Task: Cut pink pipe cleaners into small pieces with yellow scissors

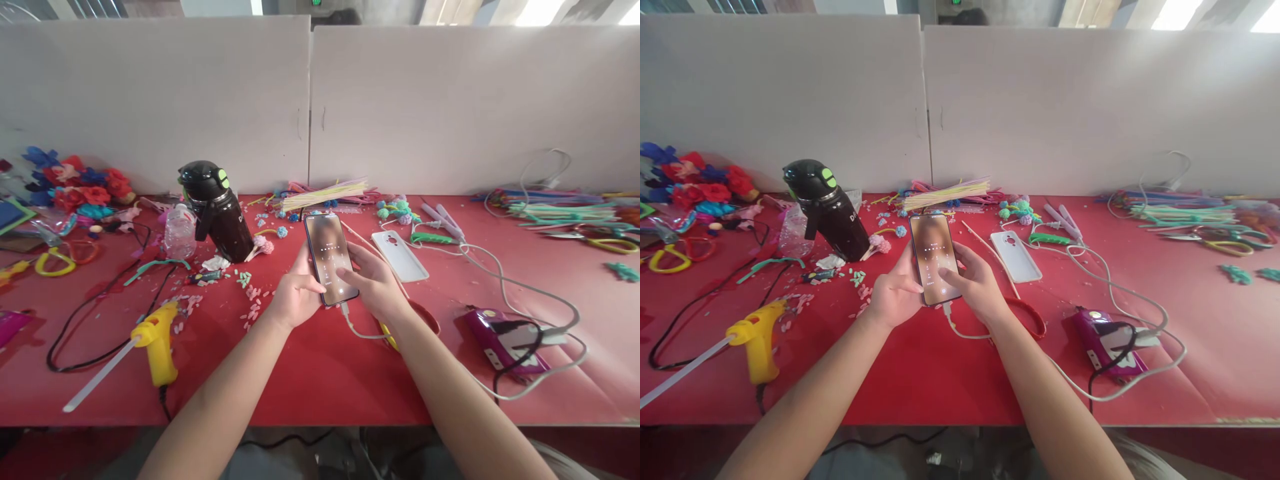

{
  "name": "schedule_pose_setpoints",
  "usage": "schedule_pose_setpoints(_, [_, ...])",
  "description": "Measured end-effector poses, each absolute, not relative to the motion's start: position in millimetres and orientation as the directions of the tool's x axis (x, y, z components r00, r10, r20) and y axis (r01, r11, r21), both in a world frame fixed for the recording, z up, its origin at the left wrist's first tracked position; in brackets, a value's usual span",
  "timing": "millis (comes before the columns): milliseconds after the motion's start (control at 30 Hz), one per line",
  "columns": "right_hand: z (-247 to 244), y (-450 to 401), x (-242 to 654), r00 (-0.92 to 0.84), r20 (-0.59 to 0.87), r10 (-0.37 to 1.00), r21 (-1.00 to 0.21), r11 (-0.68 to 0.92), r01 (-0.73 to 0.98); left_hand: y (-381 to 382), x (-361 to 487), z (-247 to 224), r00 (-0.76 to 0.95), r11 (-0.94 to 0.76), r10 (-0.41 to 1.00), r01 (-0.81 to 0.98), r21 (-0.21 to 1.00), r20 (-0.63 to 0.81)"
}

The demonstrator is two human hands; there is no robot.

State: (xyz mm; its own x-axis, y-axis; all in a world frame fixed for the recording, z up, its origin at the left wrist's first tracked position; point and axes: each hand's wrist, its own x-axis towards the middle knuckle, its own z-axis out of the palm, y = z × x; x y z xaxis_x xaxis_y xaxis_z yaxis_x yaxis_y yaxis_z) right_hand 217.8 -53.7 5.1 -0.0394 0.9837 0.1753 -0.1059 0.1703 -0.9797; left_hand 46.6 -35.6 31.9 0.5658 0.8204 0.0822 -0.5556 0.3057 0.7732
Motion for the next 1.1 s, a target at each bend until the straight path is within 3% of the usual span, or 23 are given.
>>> schedule_pose_setpoints(267, [7.8,-59.2,209.2,-0.003,0.206,0.979,-0.978,0.206,-0.035,-36.4,49.6,29.8,0.556,0.296,0.828,-0.544,0.785,0.073])
schedule_pose_setpoints(467, [5.8,-58.4,215.5,0.009,0.183,0.983,-0.98,0.183,-0.084,-36.7,51.6,33.1,0.554,0.321,0.83,-0.57,0.756,0.065])
schedule_pose_setpoints(567, [8.9,-61.3,218.4,-0.048,0.12,0.992,-0.991,0.123,0.055,-36.2,50.9,33.1,0.561,0.36,0.826,-0.602,0.713,0.056])
schedule_pose_setpoints(700, [7.9,-72.1,223.4,0.002,0.011,1.0,-0.949,0.009,0.314,-38.8,50.7,34.4,0.561,0.41,0.827,-0.627,0.662,0.019])
schedule_pose_setpoints(900, [8.1,-95.6,227.5,0.038,0.073,0.997,-0.887,0.048,0.458,-45.0,58.2,37.4,0.533,0.414,0.846,-0.659,0.629,0.002])
schedule_pose_setpoints(1100, [2.1,-109.5,226.1,0.076,0.099,0.992,-0.973,0.08,0.215,-40.9,59.0,28.5,0.566,0.365,0.824,-0.576,0.731,0.035])
